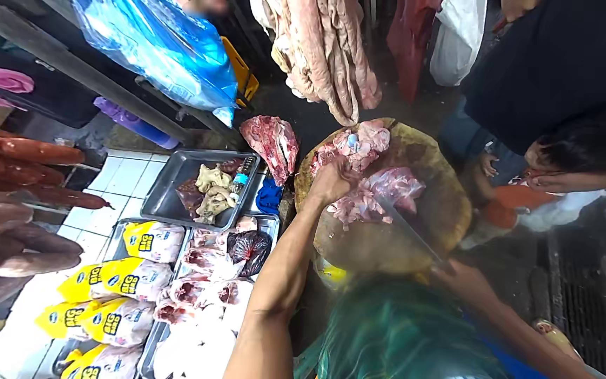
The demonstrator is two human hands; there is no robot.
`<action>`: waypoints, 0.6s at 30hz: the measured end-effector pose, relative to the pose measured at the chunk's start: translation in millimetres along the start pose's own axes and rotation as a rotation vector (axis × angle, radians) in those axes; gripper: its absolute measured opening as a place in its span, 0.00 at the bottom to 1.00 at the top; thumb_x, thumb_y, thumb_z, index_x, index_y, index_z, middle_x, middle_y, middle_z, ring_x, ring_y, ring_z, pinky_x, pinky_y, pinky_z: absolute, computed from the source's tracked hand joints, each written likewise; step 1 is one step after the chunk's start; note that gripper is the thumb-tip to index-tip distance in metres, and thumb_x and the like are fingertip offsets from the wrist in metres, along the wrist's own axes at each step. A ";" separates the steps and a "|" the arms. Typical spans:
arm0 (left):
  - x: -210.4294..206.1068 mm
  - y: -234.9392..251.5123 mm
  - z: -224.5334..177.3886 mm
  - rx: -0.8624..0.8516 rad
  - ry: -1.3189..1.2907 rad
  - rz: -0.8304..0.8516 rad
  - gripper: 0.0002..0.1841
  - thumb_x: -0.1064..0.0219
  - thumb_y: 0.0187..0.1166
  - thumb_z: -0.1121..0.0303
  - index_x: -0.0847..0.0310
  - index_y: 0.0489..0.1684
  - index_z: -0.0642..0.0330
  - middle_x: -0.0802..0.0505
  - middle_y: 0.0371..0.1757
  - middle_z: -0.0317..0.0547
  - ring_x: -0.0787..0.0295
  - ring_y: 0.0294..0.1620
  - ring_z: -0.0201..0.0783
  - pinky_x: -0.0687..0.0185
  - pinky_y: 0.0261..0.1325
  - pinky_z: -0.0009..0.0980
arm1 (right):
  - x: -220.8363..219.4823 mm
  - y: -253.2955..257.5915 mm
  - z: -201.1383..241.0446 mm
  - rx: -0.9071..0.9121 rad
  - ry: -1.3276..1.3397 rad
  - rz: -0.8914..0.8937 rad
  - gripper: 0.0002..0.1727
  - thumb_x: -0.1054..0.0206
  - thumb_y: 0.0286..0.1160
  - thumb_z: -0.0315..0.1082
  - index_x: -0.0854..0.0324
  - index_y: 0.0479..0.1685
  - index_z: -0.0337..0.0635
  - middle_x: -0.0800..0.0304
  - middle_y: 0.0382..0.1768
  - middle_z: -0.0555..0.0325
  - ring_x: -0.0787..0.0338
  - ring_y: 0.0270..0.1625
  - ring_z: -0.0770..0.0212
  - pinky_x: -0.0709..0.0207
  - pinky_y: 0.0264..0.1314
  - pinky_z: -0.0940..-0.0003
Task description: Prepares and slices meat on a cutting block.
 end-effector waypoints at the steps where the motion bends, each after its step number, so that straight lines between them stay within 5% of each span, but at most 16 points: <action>1: 4.4 -2.1 -3.7 -0.031 0.042 0.001 0.17 0.23 0.68 0.56 0.17 0.49 0.52 0.06 0.38 0.42 0.07 0.43 0.45 0.14 0.50 0.58 | -0.5 -2.2 -0.1 0.024 -0.041 0.022 0.34 0.39 0.80 0.68 0.14 0.54 0.43 0.08 0.35 0.45 0.07 0.42 0.44 0.16 0.49 0.38; 5: 26.6 -13.0 -19.5 -0.058 0.111 0.000 0.19 0.24 0.70 0.51 0.18 0.50 0.51 0.06 0.38 0.39 0.07 0.43 0.43 0.14 0.50 0.56 | -6.0 8.4 23.7 0.168 -0.138 0.177 0.37 0.40 0.77 0.71 0.14 0.53 0.43 0.08 0.39 0.44 0.07 0.48 0.42 0.17 0.54 0.37; 11: 52.6 -25.8 -25.6 0.047 -0.183 -0.098 0.16 0.25 0.72 0.60 0.20 0.51 0.57 0.09 0.37 0.45 0.11 0.39 0.43 0.15 0.47 0.51 | -43.1 52.3 115.8 0.211 -0.023 0.397 0.36 0.38 0.79 0.67 0.16 0.53 0.38 0.11 0.44 0.42 0.10 0.50 0.43 0.19 0.57 0.36; 13: 63.0 -37.4 -22.0 0.081 -0.364 -0.189 0.15 0.28 0.74 0.63 0.22 0.53 0.60 0.10 0.37 0.46 0.11 0.37 0.40 0.13 0.45 0.45 | -45.4 68.5 134.6 0.127 0.062 0.360 0.36 0.39 0.81 0.66 0.18 0.56 0.36 0.11 0.44 0.42 0.10 0.44 0.46 0.17 0.51 0.41; 16: 65.5 -66.6 -3.5 0.100 -0.700 -0.303 0.15 0.34 0.78 0.66 0.27 0.57 0.62 0.09 0.36 0.44 0.14 0.29 0.34 0.18 0.30 0.31 | -37.2 79.6 139.3 -0.045 0.288 0.357 0.35 0.43 0.85 0.65 0.23 0.62 0.38 0.18 0.30 0.53 0.17 0.21 0.60 0.16 0.27 0.60; 18: 53.4 -86.9 22.2 0.145 -0.876 -0.364 0.15 0.36 0.78 0.66 0.28 0.58 0.61 0.09 0.37 0.44 0.14 0.29 0.34 0.17 0.29 0.31 | -28.1 77.7 138.2 -0.116 0.454 0.358 0.32 0.43 0.86 0.64 0.22 0.60 0.39 0.21 0.26 0.57 0.21 0.17 0.63 0.18 0.22 0.64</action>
Point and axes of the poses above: each hand's wrist, its own y-axis towards the middle knuckle, its own x-axis out of the back of the hand, z = x × y, the point moved 4 cm from there along y, towards the middle knuckle
